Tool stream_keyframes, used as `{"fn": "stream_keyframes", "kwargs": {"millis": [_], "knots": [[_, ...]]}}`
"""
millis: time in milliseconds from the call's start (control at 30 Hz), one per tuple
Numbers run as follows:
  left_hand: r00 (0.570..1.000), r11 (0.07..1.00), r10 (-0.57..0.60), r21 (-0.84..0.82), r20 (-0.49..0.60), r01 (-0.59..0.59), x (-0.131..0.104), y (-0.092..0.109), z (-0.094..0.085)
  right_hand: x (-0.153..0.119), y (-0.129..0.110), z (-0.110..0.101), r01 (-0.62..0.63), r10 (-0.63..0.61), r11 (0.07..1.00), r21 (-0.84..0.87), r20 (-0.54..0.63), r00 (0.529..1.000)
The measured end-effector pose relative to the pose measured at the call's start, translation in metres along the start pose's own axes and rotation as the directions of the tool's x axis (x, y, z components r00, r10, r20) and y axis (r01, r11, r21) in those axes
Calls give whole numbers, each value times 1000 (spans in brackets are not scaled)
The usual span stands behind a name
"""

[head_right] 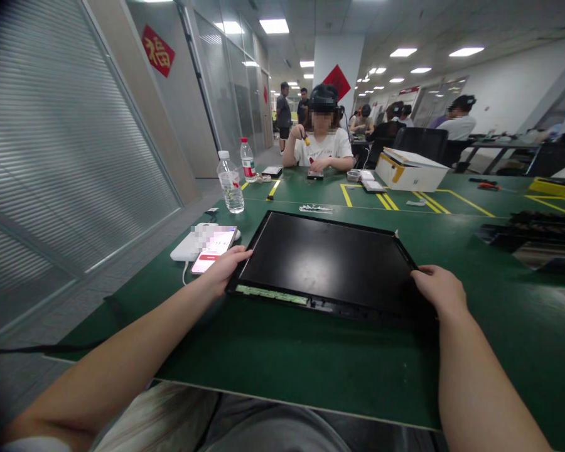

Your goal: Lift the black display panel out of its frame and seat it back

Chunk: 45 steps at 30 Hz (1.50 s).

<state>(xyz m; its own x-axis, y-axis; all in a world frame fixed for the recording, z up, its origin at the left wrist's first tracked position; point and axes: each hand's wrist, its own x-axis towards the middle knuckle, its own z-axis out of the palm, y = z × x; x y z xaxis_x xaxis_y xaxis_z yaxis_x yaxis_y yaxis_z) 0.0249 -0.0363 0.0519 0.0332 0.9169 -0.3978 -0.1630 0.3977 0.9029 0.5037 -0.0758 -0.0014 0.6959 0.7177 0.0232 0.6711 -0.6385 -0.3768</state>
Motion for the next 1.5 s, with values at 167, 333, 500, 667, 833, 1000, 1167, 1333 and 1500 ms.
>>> {"fn": "stream_keyframes", "kwargs": {"millis": [167, 333, 500, 667, 833, 1000, 1167, 1333, 1500], "knots": [[1000, 1000, -15, -16, 4, 15, 3, -3, -1, -1, 0, -1, 5, -5, 1000, -4, 11, 1000], [1000, 1000, -8, -16, -2, 7, 4, -4, -1, 0, -1, -1, 14, -14, 1000, 6, -10, 1000], [998, 1000, -6, -17, 57, 7, 0, -4, 1, 0, -2, -2, 15, -15, 1000, 17, 2, 1000], [996, 1000, -1, -22, 90, 3, 3, -3, -1, -5, -7, -4, 14, -14, 1000, -2, 27, 1000], [993, 1000, -4, -23, 121, 7, 3, -1, -2, -8, -8, -4, 33, -33, 999, -3, 19, 999], [992, 1000, -11, 6, 127, 11, 4, -1, -2, -11, -11, -6, 22, -22, 1000, 0, 35, 999], [995, 988, 61, 137, 81, -72, 10, -3, -7, -12, -13, -6, 13, -13, 1000, 2, 56, 998], [969, 852, 205, 461, 141, -248, 7, -4, -13, -12, -14, -7, 18, -18, 1000, 4, 65, 998], [957, 666, 240, 689, 165, -286, -1, -4, -15, -14, -16, -6, 22, -23, 1000, 22, 61, 998]]}}
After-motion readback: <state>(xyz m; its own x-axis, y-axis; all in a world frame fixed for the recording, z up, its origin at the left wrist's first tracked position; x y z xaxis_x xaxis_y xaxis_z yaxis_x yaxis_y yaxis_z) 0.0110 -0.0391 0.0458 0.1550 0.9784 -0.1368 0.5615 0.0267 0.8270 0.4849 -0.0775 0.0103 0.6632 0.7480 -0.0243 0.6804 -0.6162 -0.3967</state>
